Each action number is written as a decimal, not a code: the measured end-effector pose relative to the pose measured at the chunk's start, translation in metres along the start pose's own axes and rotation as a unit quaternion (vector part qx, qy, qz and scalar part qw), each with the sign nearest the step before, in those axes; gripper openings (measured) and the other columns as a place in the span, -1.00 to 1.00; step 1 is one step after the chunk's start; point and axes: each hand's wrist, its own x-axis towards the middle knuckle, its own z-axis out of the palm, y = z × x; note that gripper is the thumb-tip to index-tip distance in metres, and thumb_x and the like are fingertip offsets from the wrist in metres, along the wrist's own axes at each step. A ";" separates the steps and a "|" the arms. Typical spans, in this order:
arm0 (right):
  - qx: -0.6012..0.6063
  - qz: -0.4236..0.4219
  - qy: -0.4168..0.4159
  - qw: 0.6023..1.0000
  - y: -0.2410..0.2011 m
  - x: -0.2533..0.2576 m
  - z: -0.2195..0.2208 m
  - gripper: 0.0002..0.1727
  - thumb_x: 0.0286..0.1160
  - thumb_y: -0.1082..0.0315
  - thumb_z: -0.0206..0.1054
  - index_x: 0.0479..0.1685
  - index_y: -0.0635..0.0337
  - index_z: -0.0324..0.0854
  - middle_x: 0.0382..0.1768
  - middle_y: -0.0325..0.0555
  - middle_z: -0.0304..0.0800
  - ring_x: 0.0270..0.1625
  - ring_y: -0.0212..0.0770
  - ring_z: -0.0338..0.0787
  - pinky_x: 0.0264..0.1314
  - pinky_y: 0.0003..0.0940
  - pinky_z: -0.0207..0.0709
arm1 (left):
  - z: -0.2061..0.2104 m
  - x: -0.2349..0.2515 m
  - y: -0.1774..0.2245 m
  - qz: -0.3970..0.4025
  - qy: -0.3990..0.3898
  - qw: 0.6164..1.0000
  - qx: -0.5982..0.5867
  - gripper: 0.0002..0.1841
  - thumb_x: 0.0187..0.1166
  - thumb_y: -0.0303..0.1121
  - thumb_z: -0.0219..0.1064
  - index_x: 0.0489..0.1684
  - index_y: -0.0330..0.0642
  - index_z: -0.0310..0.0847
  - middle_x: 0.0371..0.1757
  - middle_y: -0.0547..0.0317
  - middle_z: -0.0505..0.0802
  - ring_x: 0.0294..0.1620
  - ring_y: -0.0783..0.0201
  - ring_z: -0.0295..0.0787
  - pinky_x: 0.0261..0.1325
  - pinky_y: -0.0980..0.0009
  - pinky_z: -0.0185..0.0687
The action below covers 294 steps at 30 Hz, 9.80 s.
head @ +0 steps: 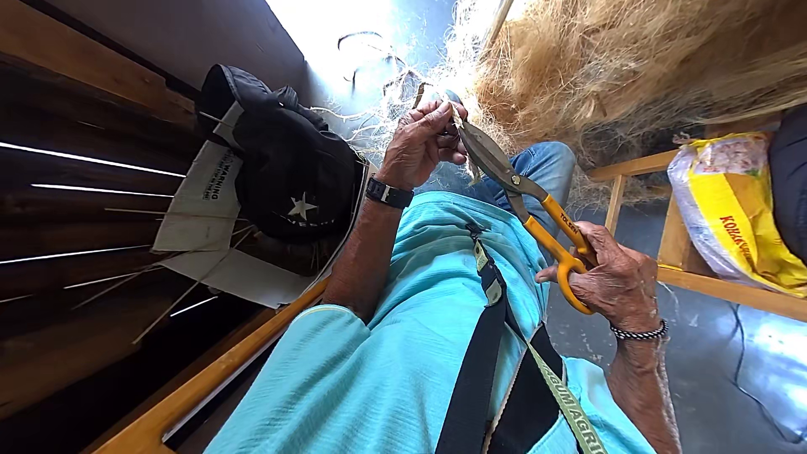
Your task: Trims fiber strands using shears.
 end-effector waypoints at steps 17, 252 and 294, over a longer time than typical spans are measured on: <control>0.340 0.063 0.102 0.933 0.003 0.028 0.042 -0.06 0.00 -0.06 0.73 0.38 0.40 0.54 0.13 -0.06 0.84 0.09 -0.37 0.84 0.17 -0.39 0.75 | 0.009 -0.001 -0.015 -0.039 0.003 0.998 -0.051 -0.70 0.83 -0.32 -0.03 0.05 -0.25 0.63 -0.25 0.03 0.85 -0.30 0.18 0.88 -0.19 0.26 0.88; 0.506 0.106 0.072 0.853 -0.016 0.100 0.066 -0.35 0.01 0.58 0.63 0.27 0.34 0.57 -0.36 -0.24 0.86 -0.42 -0.30 0.89 -0.35 -0.29 0.89 | -0.079 -0.006 0.004 0.008 0.333 0.810 0.483 -0.71 0.65 -0.22 0.35 0.07 -0.27 0.71 -0.10 0.05 0.82 -0.13 0.24 0.80 -0.07 0.17 0.80; 0.524 0.055 0.034 0.849 -0.008 0.063 0.077 -0.34 0.15 0.56 0.53 0.40 0.11 0.55 -0.44 -0.23 0.82 -0.60 -0.40 0.74 -0.62 -0.48 0.70 | -0.016 -0.005 -0.053 -0.200 0.099 0.975 0.025 -0.64 0.81 -0.48 -0.11 0.46 -0.29 0.38 0.23 -0.11 0.82 0.08 0.05 0.89 0.19 0.15 0.82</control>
